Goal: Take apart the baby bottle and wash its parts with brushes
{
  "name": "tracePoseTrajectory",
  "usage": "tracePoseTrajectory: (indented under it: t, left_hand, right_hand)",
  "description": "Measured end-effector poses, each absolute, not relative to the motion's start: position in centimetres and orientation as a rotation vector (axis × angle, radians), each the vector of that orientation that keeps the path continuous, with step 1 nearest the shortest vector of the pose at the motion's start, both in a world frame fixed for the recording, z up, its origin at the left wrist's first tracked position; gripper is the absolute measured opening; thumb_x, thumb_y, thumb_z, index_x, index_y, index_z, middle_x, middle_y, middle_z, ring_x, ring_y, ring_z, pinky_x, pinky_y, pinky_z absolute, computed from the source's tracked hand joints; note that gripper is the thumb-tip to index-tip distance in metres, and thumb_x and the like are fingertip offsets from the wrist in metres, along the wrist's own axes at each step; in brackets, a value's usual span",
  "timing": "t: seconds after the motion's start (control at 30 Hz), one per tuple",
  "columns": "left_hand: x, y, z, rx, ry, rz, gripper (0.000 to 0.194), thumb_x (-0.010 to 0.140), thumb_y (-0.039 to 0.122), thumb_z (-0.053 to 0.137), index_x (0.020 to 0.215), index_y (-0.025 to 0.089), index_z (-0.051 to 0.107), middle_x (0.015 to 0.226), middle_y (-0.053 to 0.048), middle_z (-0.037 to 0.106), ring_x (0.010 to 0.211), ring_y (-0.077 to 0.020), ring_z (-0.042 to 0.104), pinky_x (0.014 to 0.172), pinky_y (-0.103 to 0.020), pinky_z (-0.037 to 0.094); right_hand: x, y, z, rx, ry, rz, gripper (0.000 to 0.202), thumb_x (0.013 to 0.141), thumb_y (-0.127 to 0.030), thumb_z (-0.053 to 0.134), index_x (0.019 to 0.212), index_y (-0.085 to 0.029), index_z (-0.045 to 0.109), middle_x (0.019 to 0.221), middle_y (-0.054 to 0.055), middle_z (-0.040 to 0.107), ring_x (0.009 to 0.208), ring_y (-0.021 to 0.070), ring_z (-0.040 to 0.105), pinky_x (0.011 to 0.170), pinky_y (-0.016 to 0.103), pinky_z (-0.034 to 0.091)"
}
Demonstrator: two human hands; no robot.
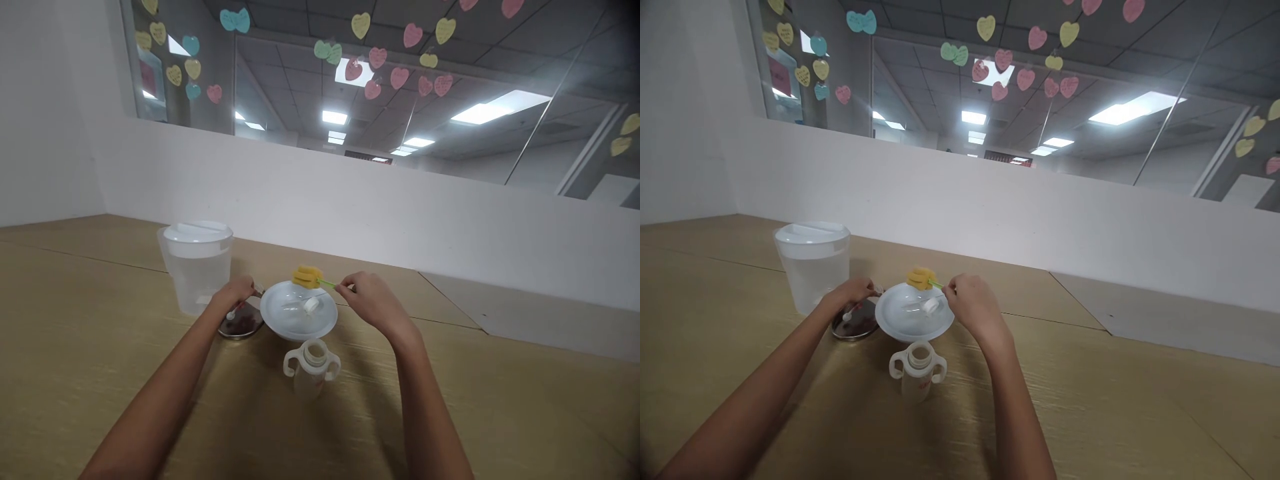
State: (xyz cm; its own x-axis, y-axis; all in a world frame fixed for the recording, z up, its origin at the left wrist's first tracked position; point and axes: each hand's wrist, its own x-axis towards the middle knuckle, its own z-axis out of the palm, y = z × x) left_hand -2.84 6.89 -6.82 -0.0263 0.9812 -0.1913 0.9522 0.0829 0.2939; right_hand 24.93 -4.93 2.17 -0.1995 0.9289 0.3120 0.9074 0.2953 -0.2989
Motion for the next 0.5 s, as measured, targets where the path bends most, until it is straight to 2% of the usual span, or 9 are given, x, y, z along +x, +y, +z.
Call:
tracePoseTrajectory:
  t: [0.1, 0.5]
  left_hand:
    - [-2.6, 7.1, -7.2, 1.927, 2.06, 0.067, 0.028, 0.089, 0.033, 0.052, 0.108, 0.013, 0.056, 0.104, -0.007, 0.06, 0.087, -0.0174, 0.06, 0.075, -0.036, 0.052]
    - [-2.7, 7.7, -8.5, 2.021, 2.111, -0.06, 0.03, 0.088, 0.032, 0.054, 0.111, 0.014, 0.055, 0.11, -0.008, 0.058, 0.095, -0.02, 0.059, 0.079, -0.039, 0.051]
  right_hand:
    - [24.9, -5.0, 2.2, -1.635, -2.153, 0.06, 0.035, 0.087, -0.029, 0.042, 0.061, -0.016, 0.062, 0.063, 0.007, 0.063, 0.053, 0.0135, 0.048, 0.05, 0.025, 0.025]
    - [24.9, -4.9, 2.0, -1.595, -2.166, 0.121, 0.03, 0.086, -0.027, 0.044, 0.074, -0.015, 0.069, 0.074, 0.01, 0.069, 0.062, 0.0151, 0.056, 0.055, 0.025, 0.03]
